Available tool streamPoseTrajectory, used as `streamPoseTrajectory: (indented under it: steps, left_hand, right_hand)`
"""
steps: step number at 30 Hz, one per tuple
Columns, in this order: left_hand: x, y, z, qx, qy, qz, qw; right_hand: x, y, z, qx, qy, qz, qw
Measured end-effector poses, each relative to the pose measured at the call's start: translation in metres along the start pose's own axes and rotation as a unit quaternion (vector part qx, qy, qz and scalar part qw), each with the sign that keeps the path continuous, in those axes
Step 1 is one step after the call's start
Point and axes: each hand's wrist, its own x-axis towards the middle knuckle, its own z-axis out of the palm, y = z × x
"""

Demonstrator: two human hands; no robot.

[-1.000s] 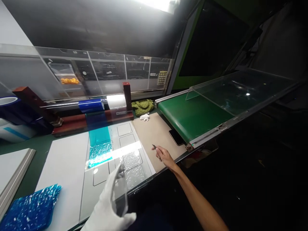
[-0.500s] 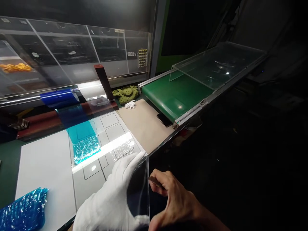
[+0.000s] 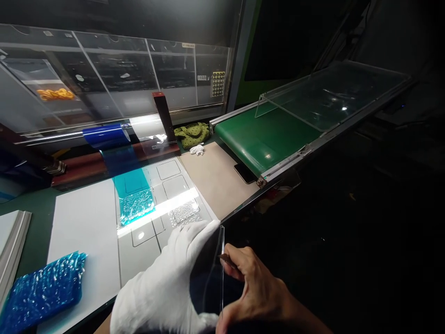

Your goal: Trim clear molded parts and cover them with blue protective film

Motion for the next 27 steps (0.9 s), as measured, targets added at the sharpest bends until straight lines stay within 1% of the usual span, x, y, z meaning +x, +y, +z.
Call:
streamPoseTrajectory:
  steps: [3, 7, 13, 17, 24, 27]
  left_hand:
    - [0.001, 0.001, -0.004, 0.011, -0.013, 0.022, 1.000]
    - [0.002, 0.005, -0.006, 0.034, -0.023, 0.036, 0.999]
    - [0.005, 0.011, -0.007, 0.039, -0.011, 0.043, 0.998]
    - [0.010, 0.013, -0.008, 0.038, -0.018, 0.053, 0.998]
    - [0.013, 0.013, -0.006, 0.024, -0.035, 0.043, 0.998]
    - [0.012, 0.011, -0.004, 0.014, -0.040, 0.037, 0.998]
  right_hand:
    - [0.004, -0.004, 0.001, -0.016, -0.008, -0.005, 1.000]
    - [0.009, -0.010, 0.002, -0.026, -0.025, -0.011, 0.999]
    - [0.004, -0.012, 0.002, -0.032, -0.013, 0.003, 0.999]
    - [0.000, -0.008, 0.002, -0.034, -0.018, 0.006, 0.999]
    - [-0.004, -0.003, 0.003, -0.025, -0.011, 0.040, 0.999]
    - [-0.003, -0.005, 0.002, -0.016, -0.018, 0.037, 0.999]
